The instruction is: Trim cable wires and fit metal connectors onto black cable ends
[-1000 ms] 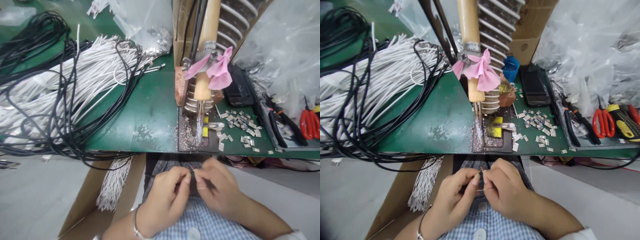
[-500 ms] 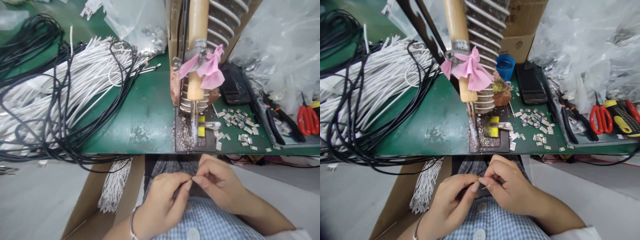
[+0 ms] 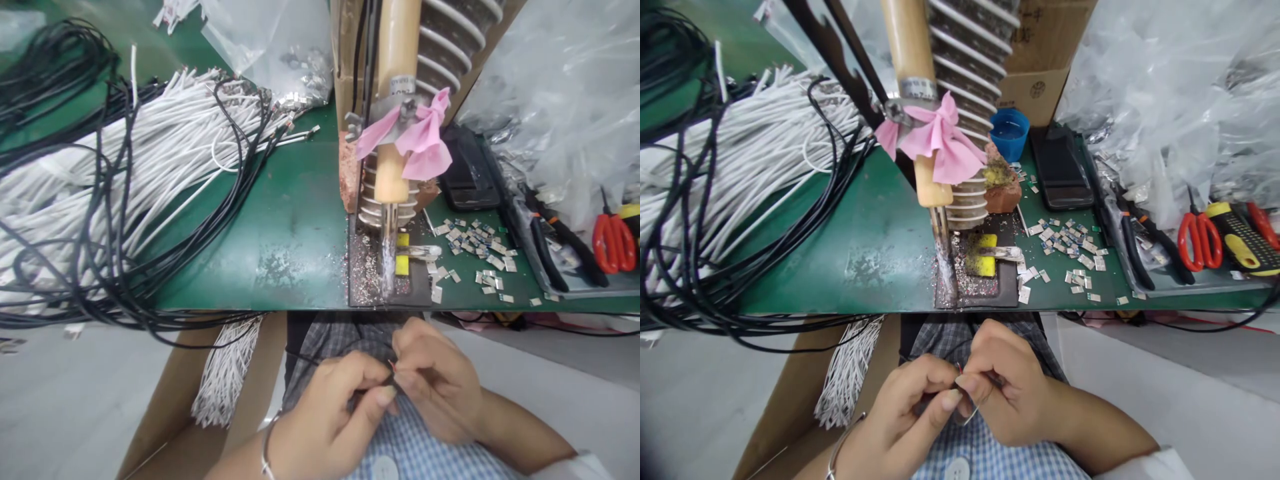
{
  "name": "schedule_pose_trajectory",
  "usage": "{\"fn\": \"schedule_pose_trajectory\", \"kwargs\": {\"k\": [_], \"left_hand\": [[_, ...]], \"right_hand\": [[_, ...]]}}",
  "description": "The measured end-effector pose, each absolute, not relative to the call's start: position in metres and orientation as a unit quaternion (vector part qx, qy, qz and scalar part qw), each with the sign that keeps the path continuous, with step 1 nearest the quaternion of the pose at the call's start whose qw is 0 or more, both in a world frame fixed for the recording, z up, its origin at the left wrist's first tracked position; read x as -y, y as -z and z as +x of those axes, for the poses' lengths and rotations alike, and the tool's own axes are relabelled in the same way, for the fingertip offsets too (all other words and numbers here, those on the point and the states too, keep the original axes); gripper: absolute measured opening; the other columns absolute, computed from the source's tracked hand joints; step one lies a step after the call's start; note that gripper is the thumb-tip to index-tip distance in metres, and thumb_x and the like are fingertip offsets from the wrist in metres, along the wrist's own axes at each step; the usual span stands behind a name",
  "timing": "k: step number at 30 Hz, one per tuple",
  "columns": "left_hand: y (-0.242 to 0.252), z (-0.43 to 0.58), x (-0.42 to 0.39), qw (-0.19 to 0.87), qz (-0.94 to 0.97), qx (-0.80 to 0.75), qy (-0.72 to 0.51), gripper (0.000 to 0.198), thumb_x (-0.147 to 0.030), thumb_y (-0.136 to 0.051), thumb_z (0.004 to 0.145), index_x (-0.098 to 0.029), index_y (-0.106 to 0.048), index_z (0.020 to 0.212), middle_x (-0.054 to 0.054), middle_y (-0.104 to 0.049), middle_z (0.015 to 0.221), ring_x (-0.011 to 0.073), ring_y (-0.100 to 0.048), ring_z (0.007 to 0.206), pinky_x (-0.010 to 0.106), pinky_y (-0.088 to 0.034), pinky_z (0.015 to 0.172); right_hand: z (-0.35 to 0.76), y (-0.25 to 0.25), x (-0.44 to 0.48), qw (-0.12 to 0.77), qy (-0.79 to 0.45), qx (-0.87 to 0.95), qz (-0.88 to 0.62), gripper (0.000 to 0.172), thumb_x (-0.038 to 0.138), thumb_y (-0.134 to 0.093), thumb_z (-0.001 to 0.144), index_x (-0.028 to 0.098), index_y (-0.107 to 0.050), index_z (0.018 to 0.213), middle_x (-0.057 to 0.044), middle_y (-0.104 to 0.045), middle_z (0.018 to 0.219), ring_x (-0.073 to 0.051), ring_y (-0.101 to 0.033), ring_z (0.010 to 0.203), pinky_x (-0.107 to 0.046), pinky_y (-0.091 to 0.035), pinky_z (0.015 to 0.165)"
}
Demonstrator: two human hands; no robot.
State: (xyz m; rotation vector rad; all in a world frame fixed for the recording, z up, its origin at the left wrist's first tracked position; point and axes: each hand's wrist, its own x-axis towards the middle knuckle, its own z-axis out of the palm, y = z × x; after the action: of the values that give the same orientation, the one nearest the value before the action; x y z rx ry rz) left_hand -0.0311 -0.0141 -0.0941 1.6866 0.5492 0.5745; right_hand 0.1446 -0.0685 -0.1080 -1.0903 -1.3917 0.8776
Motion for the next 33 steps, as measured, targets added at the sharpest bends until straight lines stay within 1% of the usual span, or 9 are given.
{"fn": "schedule_pose_trajectory", "kwargs": {"k": [6,10,13,17,21,23,27,30,33], "left_hand": [[0.095,-0.031,0.013,0.535,0.754,-0.271,-0.269,0.012,-0.012,-0.059,0.088,-0.018,-0.059,0.099,0.001,-0.068,0.074,0.0113,-0.062,0.060,0.019,-0.047,0.059],[0.096,-0.030,0.013,0.513,0.767,-0.262,-0.283,0.012,-0.008,-0.061,0.085,-0.016,-0.062,0.093,0.002,-0.068,0.070,0.0101,-0.060,0.056,0.019,-0.045,0.055],[0.096,-0.030,0.013,0.520,0.758,-0.280,-0.276,0.010,-0.007,-0.061,0.084,-0.016,-0.063,0.090,0.001,-0.068,0.066,0.0090,-0.059,0.053,0.017,-0.044,0.052],[0.097,-0.034,0.013,0.565,0.704,-0.332,-0.273,0.009,-0.009,-0.059,0.088,-0.018,-0.061,0.087,-0.002,-0.065,0.065,0.0067,-0.057,0.051,0.013,-0.042,0.048],[0.099,-0.036,0.013,0.592,0.664,-0.348,-0.294,0.010,-0.011,-0.058,0.090,-0.020,-0.060,0.088,-0.004,-0.061,0.066,0.0066,-0.054,0.053,0.013,-0.044,0.051],[0.099,-0.036,0.013,0.595,0.658,-0.351,-0.298,0.010,-0.011,-0.058,0.090,-0.021,-0.060,0.089,-0.004,-0.061,0.065,0.0063,-0.054,0.053,0.012,-0.043,0.051],[0.098,-0.036,0.013,0.596,0.657,-0.352,-0.300,0.011,-0.011,-0.059,0.089,-0.022,-0.061,0.089,-0.004,-0.065,0.069,0.0068,-0.058,0.056,0.012,-0.046,0.053],[0.097,-0.036,0.012,0.589,0.660,-0.355,-0.302,0.011,-0.010,-0.060,0.088,-0.021,-0.062,0.087,-0.004,-0.065,0.066,0.0069,-0.059,0.054,0.012,-0.047,0.053],[0.095,-0.035,0.011,0.587,0.656,-0.362,-0.306,0.012,-0.009,-0.061,0.087,-0.021,-0.063,0.086,-0.003,-0.067,0.066,0.0074,-0.061,0.055,0.011,-0.049,0.053]], "right_hand": [[0.147,0.104,0.068,0.528,-0.358,0.602,-0.480,0.014,0.018,-0.049,0.094,0.022,-0.052,0.080,0.003,-0.046,0.068,-0.012,-0.048,0.061,-0.025,-0.042,0.054],[0.152,0.101,0.065,0.497,-0.331,0.639,-0.485,0.016,0.012,-0.051,0.088,0.022,-0.050,0.075,0.003,-0.045,0.064,-0.012,-0.046,0.058,-0.024,-0.039,0.052],[0.159,0.106,0.070,0.502,-0.321,0.616,-0.515,0.016,0.012,-0.053,0.089,0.022,-0.051,0.076,0.003,-0.046,0.065,-0.011,-0.046,0.056,-0.023,-0.037,0.050],[0.169,0.112,0.081,0.551,-0.355,0.505,-0.561,0.025,0.022,-0.050,0.097,0.022,-0.050,0.072,0.003,-0.043,0.065,-0.012,-0.043,0.056,-0.026,-0.037,0.052],[0.169,0.103,0.083,0.541,-0.444,0.515,-0.495,0.037,0.052,-0.052,0.094,0.022,-0.057,0.074,0.001,-0.045,0.065,-0.015,-0.046,0.059,-0.029,-0.038,0.055],[0.166,0.099,0.081,0.542,-0.458,0.512,-0.485,0.041,0.057,-0.049,0.093,0.022,-0.058,0.075,0.000,-0.047,0.065,-0.016,-0.047,0.060,-0.030,-0.039,0.056],[0.169,0.098,0.076,0.528,-0.421,0.561,-0.480,0.029,0.034,-0.046,0.100,0.022,-0.063,0.080,0.000,-0.050,0.064,-0.014,-0.049,0.059,-0.029,-0.044,0.057],[0.175,0.097,0.074,0.503,-0.374,0.611,-0.483,0.020,0.026,-0.050,0.098,0.021,-0.069,0.096,-0.002,-0.058,0.071,-0.014,-0.057,0.062,-0.027,-0.049,0.055],[0.180,0.092,0.072,0.470,-0.323,0.646,-0.506,0.020,0.018,-0.054,0.095,0.021,-0.071,0.106,-0.003,-0.064,0.076,-0.013,-0.061,0.063,-0.024,-0.051,0.054]]}}
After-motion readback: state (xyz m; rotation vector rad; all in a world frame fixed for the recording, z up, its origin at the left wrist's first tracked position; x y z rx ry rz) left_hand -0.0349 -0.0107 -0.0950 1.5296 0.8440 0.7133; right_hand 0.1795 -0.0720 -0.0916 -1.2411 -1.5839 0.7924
